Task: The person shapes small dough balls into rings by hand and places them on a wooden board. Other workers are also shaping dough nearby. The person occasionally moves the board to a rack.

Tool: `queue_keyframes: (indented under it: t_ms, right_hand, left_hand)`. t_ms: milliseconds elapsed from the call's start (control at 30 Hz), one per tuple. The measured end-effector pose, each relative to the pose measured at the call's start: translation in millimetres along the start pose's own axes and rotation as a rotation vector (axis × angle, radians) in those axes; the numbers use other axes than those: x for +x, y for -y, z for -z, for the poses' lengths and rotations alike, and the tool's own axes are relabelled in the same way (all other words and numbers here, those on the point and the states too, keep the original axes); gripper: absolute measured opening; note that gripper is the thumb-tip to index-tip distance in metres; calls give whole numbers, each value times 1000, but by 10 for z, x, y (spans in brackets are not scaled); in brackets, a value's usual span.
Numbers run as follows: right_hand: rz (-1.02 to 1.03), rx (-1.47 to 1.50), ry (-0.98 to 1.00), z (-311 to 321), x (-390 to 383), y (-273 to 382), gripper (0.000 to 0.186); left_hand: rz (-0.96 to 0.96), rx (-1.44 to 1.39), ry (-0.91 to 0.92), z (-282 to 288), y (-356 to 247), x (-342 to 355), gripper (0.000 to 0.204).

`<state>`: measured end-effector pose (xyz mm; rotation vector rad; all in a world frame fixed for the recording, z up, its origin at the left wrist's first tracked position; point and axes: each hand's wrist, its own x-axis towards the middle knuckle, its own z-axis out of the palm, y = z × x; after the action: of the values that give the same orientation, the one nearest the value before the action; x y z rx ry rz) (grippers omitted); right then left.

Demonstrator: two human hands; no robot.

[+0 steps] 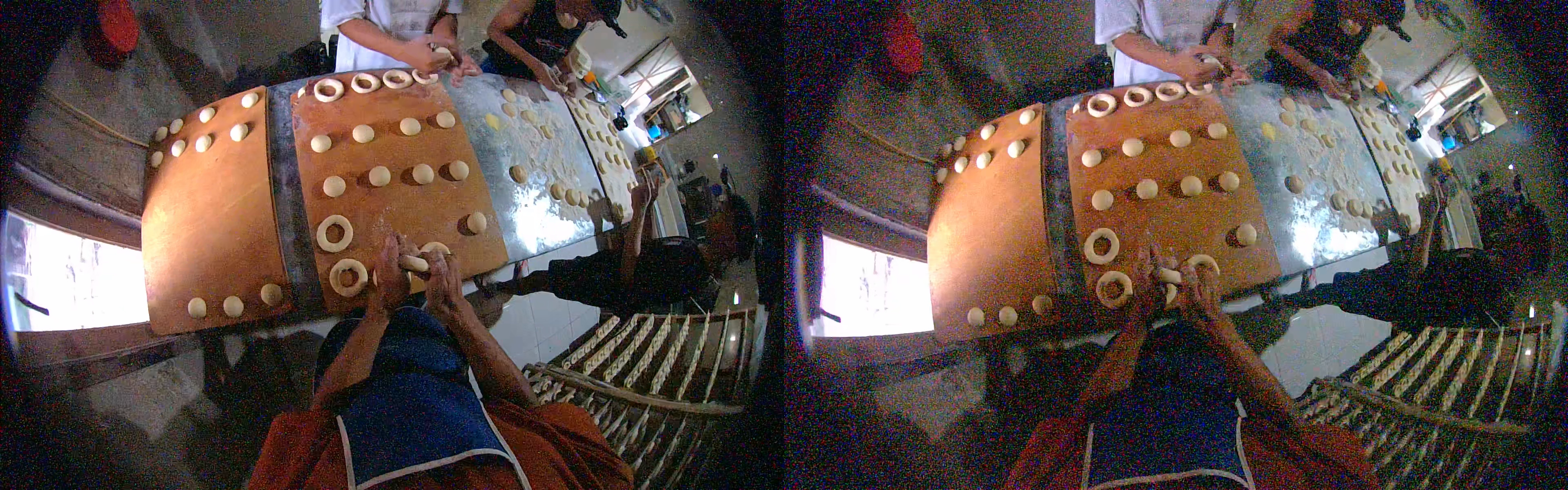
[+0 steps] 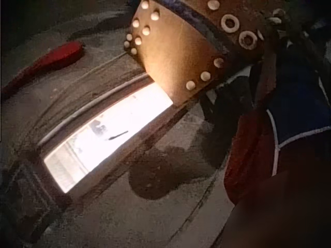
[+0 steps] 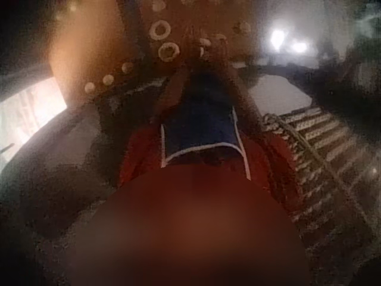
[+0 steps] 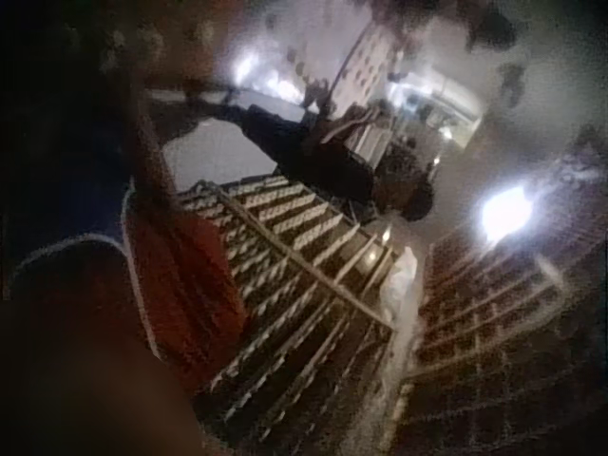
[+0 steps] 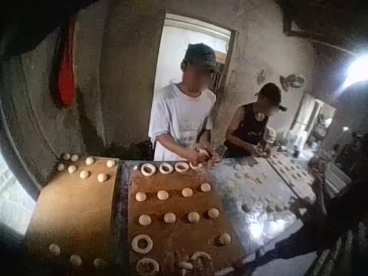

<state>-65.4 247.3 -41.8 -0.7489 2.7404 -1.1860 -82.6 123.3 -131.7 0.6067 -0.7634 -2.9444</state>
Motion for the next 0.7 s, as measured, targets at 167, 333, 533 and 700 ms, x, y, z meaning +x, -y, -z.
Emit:
queue_keyframes:
  t_ms: [167, 333, 533, 700]
  right_hand:
    - [19, 61, 21, 76, 22, -6, 47]
    - [300, -61, -177, 183, 112, 158, 41]
    - [220, -170, -162, 243, 20, 73, 47]
    - [1, 150, 36, 184, -90, -363, 70]
  left_hand:
    - [-39, 46, 164, 70, -63, -55, 28]
    - [-26, 91, 185, 22, -69, -62, 27]
    - [-20, 175, 192, -55, -42, -69, 26]
    - [-36, 296, 185, -212, 4, -76, 25]
